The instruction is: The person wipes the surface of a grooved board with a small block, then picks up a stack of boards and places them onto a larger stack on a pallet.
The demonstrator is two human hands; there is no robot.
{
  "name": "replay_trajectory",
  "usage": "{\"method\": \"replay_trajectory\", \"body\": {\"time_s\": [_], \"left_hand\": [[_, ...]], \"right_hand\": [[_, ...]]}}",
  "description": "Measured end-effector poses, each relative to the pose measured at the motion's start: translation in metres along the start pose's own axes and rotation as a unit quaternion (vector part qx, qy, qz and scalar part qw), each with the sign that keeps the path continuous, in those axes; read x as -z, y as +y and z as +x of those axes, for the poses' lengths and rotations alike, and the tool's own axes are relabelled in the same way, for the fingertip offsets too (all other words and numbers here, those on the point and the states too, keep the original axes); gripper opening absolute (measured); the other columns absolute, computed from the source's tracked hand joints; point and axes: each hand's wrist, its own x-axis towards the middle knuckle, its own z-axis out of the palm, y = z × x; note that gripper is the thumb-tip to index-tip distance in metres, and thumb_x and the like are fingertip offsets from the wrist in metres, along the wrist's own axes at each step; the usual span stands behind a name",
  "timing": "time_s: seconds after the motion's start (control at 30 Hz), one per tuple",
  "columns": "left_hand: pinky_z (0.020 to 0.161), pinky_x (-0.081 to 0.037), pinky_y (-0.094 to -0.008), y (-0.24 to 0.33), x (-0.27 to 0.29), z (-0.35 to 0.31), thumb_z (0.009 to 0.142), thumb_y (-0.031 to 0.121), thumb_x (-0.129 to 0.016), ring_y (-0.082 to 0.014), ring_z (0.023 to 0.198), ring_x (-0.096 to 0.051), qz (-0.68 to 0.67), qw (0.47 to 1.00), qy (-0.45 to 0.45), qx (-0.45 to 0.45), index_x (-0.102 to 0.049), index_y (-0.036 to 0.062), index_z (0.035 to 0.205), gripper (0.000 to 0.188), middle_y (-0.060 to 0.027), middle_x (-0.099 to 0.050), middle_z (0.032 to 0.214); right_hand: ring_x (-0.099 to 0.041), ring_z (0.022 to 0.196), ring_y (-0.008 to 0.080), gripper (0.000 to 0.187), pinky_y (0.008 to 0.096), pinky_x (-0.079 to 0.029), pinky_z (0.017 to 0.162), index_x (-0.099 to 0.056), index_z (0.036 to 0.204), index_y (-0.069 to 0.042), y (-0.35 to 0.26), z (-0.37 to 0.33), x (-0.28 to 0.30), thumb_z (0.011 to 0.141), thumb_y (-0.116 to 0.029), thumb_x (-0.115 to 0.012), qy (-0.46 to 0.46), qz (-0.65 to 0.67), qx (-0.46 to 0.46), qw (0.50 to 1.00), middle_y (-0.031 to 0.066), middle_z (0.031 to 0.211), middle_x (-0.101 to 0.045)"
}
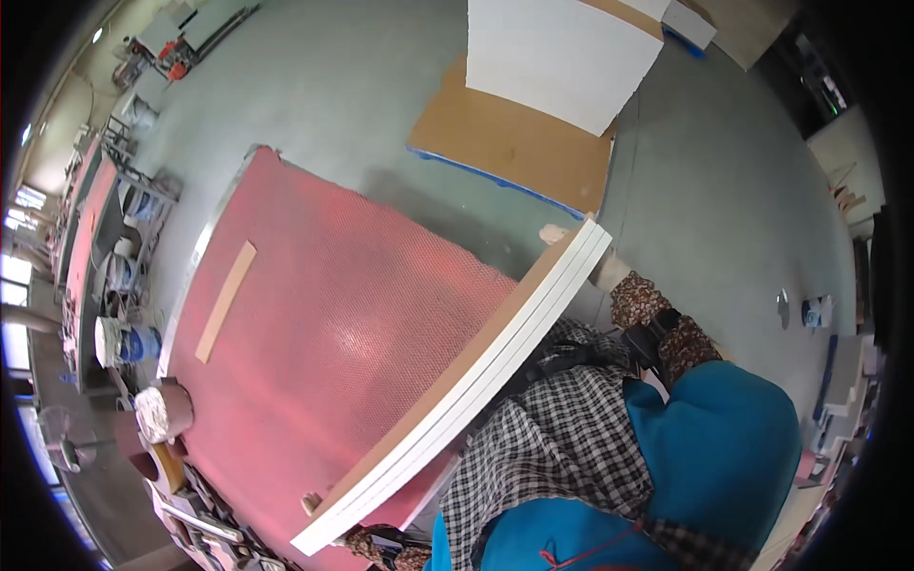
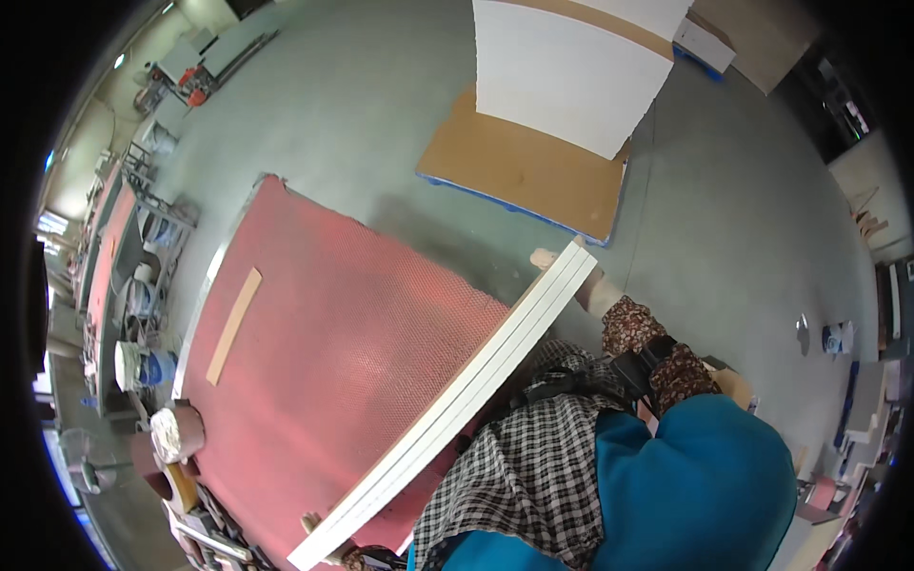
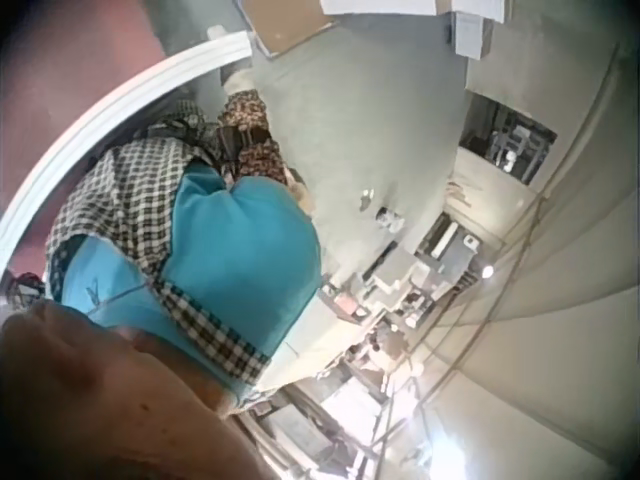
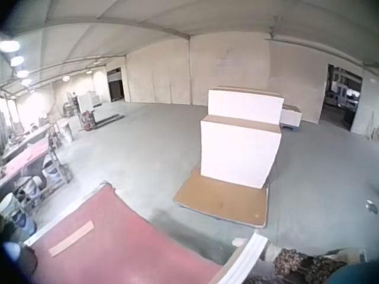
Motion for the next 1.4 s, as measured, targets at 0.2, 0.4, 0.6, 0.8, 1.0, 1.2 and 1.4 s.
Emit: {"method": "replay_trajectory", "body": {"time_s": [0.2, 0.4, 0.6, 0.8, 1.0, 1.2, 1.4], "left_hand": [[0.106, -0.051, -0.0443, -0.011, -0.021, 0.011, 0.102, 0.044, -0.045, -0.0317, 0.126, -0.061, 0.020, 0.998, 0.026, 0.061, -0.058, -0.0072, 0.136, 0.063, -0.0215, -0.061, 0.137], [0.106, -0.050, -0.0443, -0.007, -0.032, 0.018, 0.101, 0.045, -0.045, -0.0319, 0.126, -0.060, 0.011, 0.995, 0.029, 0.090, -0.058, -0.0068, 0.136, 0.064, -0.0215, -0.061, 0.137], [0.106, -0.049, -0.0442, 0.016, -0.060, 0.017, 0.101, 0.046, -0.046, -0.0321, 0.126, -0.060, 0.000, 0.991, 0.025, 0.131, -0.059, -0.0064, 0.136, 0.064, -0.0214, -0.061, 0.137], [0.106, -0.049, -0.0442, 0.032, -0.126, 0.066, 0.100, 0.046, -0.046, -0.0323, 0.126, -0.060, -0.003, 0.990, -0.063, 0.130, -0.059, -0.0061, 0.136, 0.065, -0.0214, -0.061, 0.137], [0.106, -0.048, -0.0441, 0.056, -0.187, 0.094, 0.100, 0.047, -0.047, -0.0325, 0.126, -0.060, -0.017, 0.987, -0.097, 0.126, -0.059, -0.0057, 0.136, 0.065, -0.0213, -0.061, 0.137], [0.106, -0.048, -0.0441, 0.068, -0.247, 0.108, 0.100, 0.048, -0.047, -0.0327, 0.126, -0.060, -0.012, 0.980, -0.130, 0.152, -0.059, -0.0053, 0.136, 0.066, -0.0213, -0.061, 0.137], [0.106, -0.047, -0.0441, 0.083, -0.316, 0.105, 0.099, 0.049, -0.047, -0.0329, 0.126, -0.059, -0.019, 0.977, -0.142, 0.161, -0.059, -0.0049, 0.136, 0.066, -0.0212, -0.061, 0.137]], "right_hand": [[-0.057, 0.090, 0.0135, 0.034, 0.0309, -0.047, 0.079, -0.064, 0.091, -0.007, 0.026, 0.021, 0.045, 0.100, -0.039, -0.061, 0.016, -0.015, -0.120, 0.993, 0.0009, 0.089, -0.060], [-0.063, 0.087, 0.0168, 0.029, 0.0326, -0.050, 0.081, -0.071, 0.101, -0.008, 0.016, 0.011, 0.015, 0.098, -0.036, -0.061, 0.010, -0.182, -0.004, 0.983, 0.0058, 0.099, -0.070], [-0.068, 0.081, 0.0187, 0.029, 0.0326, -0.054, 0.074, -0.072, 0.089, -0.004, 0.144, 0.096, 0.088, 0.100, -0.024, -0.055, 0.060, -0.271, 0.213, 0.937, 0.0078, 0.092, -0.072], [-0.069, 0.084, 0.0218, 0.030, 0.0377, -0.054, 0.073, -0.072, 0.090, -0.007, 0.186, 0.103, 0.098, 0.098, -0.032, -0.057, 0.284, -0.488, 0.306, 0.767, 0.0114, 0.090, -0.072], [-0.067, 0.094, 0.0140, 0.029, 0.0351, -0.055, 0.075, -0.065, 0.115, -0.002, 0.090, 0.033, 0.077, 0.100, -0.025, -0.054, 0.186, -0.100, 0.048, 0.976, 0.0126, 0.099, -0.073], [-0.068, 0.096, 0.0187, 0.051, 0.0353, -0.055, 0.081, -0.066, 0.121, -0.003, 0.110, 0.034, 0.134, 0.107, -0.044, -0.039, 0.319, 0.092, 0.025, 0.943, 0.0115, 0.107, -0.072], [-0.070, 0.099, 0.0242, 0.059, 0.0350, -0.057, 0.082, -0.065, 0.124, -0.004, 0.106, 0.034, 0.197, 0.105, -0.054, -0.038, 0.307, 0.063, 0.097, 0.945, 0.0138, 0.112, -0.072]]}}
